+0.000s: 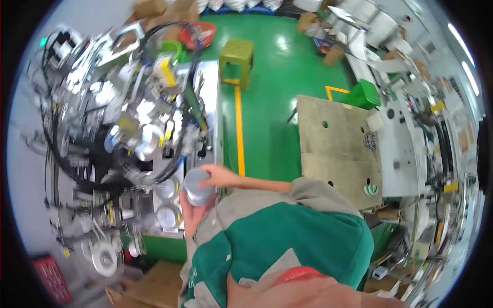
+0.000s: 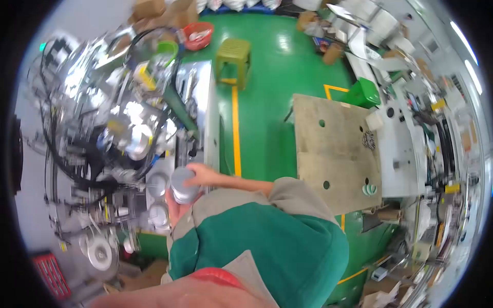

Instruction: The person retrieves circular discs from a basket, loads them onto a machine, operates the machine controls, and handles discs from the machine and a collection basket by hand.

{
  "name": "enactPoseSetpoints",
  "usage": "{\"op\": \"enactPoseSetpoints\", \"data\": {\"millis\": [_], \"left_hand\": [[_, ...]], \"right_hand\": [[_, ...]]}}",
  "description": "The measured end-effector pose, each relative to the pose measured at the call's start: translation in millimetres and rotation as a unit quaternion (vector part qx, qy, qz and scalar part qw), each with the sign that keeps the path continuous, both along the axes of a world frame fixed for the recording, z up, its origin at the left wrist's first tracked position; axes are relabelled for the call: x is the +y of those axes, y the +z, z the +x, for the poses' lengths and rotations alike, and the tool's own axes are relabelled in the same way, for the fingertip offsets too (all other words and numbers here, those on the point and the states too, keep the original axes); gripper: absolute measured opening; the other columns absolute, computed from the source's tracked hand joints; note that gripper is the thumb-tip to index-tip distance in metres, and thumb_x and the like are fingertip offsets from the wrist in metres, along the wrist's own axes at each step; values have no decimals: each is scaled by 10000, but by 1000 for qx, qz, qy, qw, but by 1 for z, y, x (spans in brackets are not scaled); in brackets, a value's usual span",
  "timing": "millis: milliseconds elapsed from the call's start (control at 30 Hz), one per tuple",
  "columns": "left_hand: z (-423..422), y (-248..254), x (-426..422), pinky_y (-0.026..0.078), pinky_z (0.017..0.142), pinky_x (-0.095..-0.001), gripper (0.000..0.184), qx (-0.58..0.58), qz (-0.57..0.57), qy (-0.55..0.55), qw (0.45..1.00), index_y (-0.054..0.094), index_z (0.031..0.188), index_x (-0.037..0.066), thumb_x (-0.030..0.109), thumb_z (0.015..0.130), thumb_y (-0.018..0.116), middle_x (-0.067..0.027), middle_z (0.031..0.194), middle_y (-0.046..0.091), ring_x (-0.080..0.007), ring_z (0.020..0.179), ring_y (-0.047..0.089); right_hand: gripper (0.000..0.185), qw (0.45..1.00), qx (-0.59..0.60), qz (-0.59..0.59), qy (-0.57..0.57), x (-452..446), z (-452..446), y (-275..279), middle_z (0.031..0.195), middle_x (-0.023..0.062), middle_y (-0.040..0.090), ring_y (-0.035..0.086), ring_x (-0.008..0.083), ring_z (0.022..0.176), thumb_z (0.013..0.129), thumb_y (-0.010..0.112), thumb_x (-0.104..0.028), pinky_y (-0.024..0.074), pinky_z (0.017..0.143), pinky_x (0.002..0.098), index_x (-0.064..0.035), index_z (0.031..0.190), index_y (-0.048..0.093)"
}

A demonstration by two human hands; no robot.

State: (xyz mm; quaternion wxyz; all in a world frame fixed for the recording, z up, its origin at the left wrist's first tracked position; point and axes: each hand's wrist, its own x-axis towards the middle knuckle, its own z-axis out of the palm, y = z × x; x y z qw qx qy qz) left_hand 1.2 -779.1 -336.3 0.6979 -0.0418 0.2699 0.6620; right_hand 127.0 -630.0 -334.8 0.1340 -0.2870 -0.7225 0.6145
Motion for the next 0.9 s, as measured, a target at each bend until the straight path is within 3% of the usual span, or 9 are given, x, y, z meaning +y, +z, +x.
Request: {"op": "enactPoseSetpoints", "data": {"millis": [100,133,167,267,367,633,700,733,900], "left_hand": [[-8,5,3,382,1071,-542,533,-22,-44,32,998,366,1382,-8,233,934,524,-173,1405,436,-328,1309,415],[-3,-3,-3,393,1074,-519,490,181,-9,39,983,393,1359,-20,167,926,526,-178,1384,455,-334,1298,426],[-5,39,5,418,1047,-547,456,38,-57,83,994,421,1335,-23,93,911,539,-185,1357,468,-338,1287,434],[-16,31,2,472,959,-618,506,60,-20,111,992,437,1300,-54,-1,840,640,-174,1255,538,-360,1152,548],[-15,31,1,556,868,-545,506,87,-12,103,991,454,1290,-48,45,844,674,-181,1236,548,-359,1087,588],[-16,39,-17,375,1059,-574,668,-16,1,94,995,292,1416,9,323,911,596,-194,1457,341,-349,1327,380],[44,64,-36,448,1028,-431,568,499,25,179,847,364,1390,-9,140,902,613,-180,1326,514,-301,1231,506],[-35,-17,-25,459,1015,-417,577,61,-76,66,993,360,1396,6,190,916,622,-173,1315,527,-288,1230,508],[-38,-28,-9,437,1035,-439,663,173,-114,30,978,312,1431,53,474,952,494,-152,1413,429,-280,1253,487]], "right_hand": [[341,993,0,89,-74,9,3,-28,913,38,646,591,153,844,766,772,-249,486,752,304,-44,1019,673],[347,987,101,-90,-91,14,7,-28,880,30,664,573,126,689,809,747,-249,481,633,275,-50,1068,631],[300,974,95,-180,-101,14,8,9,916,7,663,578,78,682,848,715,-196,469,610,215,-49,1091,618],[320,933,136,-309,-125,12,4,16,1012,21,652,618,86,885,882,673,-147,497,687,225,-54,1169,567],[343,929,158,-313,-121,-2,0,19,1104,49,629,609,133,995,892,658,-122,523,809,288,-47,1201,529],[341,942,159,-288,-72,-16,-7,-23,1063,72,649,603,145,962,850,703,-164,489,860,315,-31,1142,586],[373,953,202,-224,-26,-22,-9,-21,1102,60,628,573,140,1005,831,731,-161,469,883,315,-20,1137,571],[377,970,190,-154,-1,-23,-12,-25,1077,62,631,565,142,1008,829,732,-158,462,888,315,-25,1143,570],[456,964,159,-202,-67,-26,-5,-14,1057,82,617,554,152,1017,809,738,-173,439,912,318,-21,1177,516]]}}
